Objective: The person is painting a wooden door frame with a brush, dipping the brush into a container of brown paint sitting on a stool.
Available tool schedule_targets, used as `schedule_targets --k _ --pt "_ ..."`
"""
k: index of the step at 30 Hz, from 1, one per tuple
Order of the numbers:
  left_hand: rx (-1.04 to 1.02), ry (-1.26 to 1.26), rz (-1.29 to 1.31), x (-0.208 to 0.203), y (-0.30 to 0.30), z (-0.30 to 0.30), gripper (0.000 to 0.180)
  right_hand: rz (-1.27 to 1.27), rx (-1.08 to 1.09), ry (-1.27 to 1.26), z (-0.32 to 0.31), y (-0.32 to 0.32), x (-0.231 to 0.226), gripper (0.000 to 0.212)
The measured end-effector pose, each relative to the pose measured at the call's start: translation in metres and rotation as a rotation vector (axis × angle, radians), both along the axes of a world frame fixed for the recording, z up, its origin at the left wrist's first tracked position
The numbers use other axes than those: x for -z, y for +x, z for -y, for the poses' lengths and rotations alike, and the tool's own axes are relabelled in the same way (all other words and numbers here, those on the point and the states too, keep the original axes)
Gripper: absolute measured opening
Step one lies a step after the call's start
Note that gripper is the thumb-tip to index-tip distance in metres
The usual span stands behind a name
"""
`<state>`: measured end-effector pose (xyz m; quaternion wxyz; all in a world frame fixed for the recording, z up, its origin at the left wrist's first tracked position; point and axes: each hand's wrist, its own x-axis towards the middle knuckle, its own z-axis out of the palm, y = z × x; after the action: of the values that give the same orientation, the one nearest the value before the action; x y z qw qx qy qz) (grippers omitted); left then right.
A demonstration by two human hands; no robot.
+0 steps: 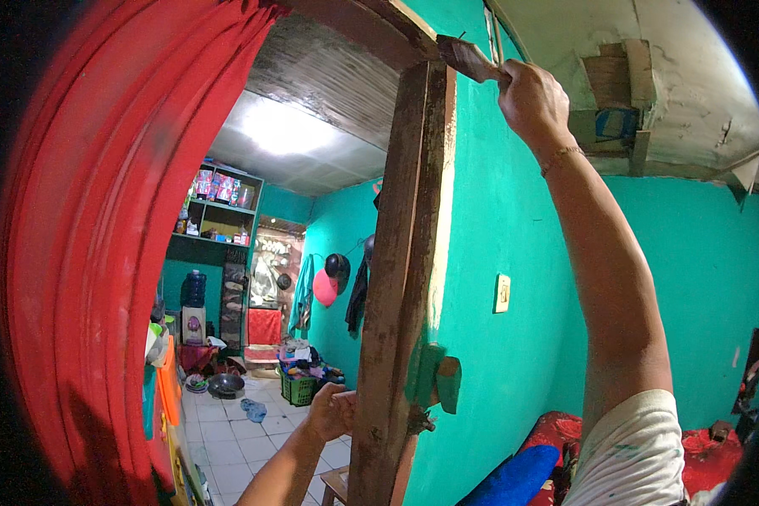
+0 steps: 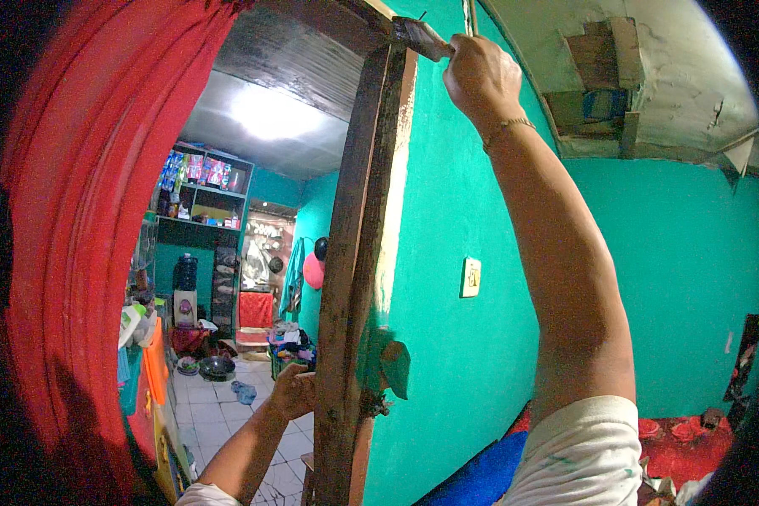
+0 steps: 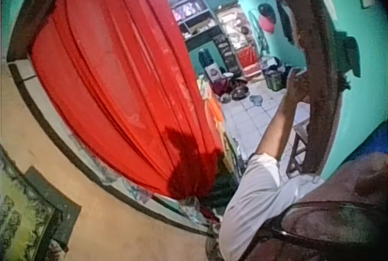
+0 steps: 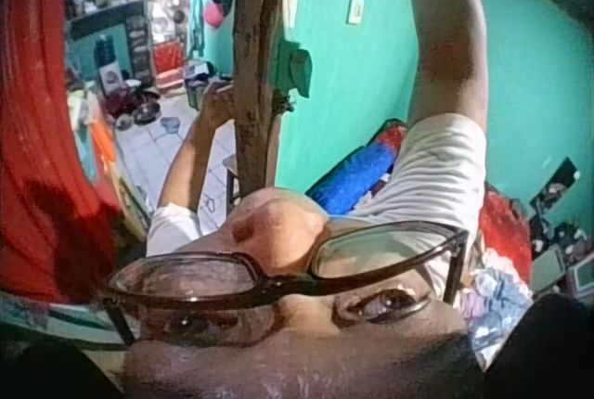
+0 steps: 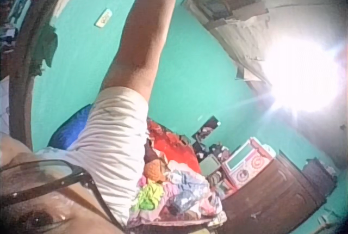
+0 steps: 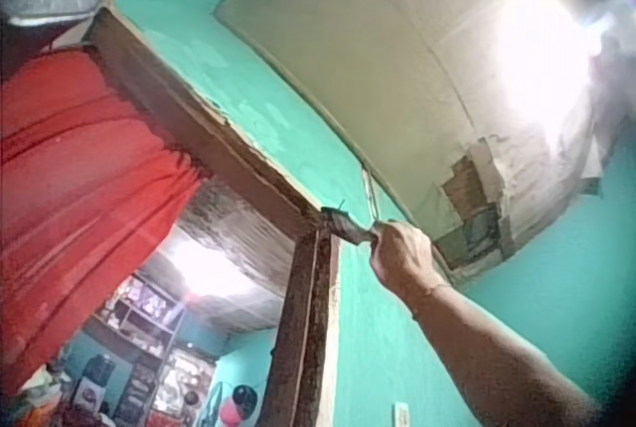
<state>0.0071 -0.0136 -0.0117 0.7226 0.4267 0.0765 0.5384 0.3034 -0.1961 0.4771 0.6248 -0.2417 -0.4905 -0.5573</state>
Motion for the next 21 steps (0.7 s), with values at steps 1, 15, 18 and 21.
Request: schedule_targets --k 1,15,18,21 --pt "0.008 -0.003 -0.009 -0.005 0.003 0.005 0.051 -0.008 0.013 -0.041 0.0 -0.003 -0.003 0.017" --pt "-0.004 0.052 -0.055 -0.018 0.015 0.029 0.058 0.121 0.001 -0.206 0.036 0.03 0.054 0.017" --pt "0.096 0.059 0.014 -0.008 0.008 0.012 0.055 -0.08 -0.026 -0.209 0.029 0.02 0.019 0.021" --pt "0.22 0.065 0.119 -0.006 0.007 0.012 0.05 -0.165 -0.013 -0.255 0.021 0.003 -0.008 0.025"
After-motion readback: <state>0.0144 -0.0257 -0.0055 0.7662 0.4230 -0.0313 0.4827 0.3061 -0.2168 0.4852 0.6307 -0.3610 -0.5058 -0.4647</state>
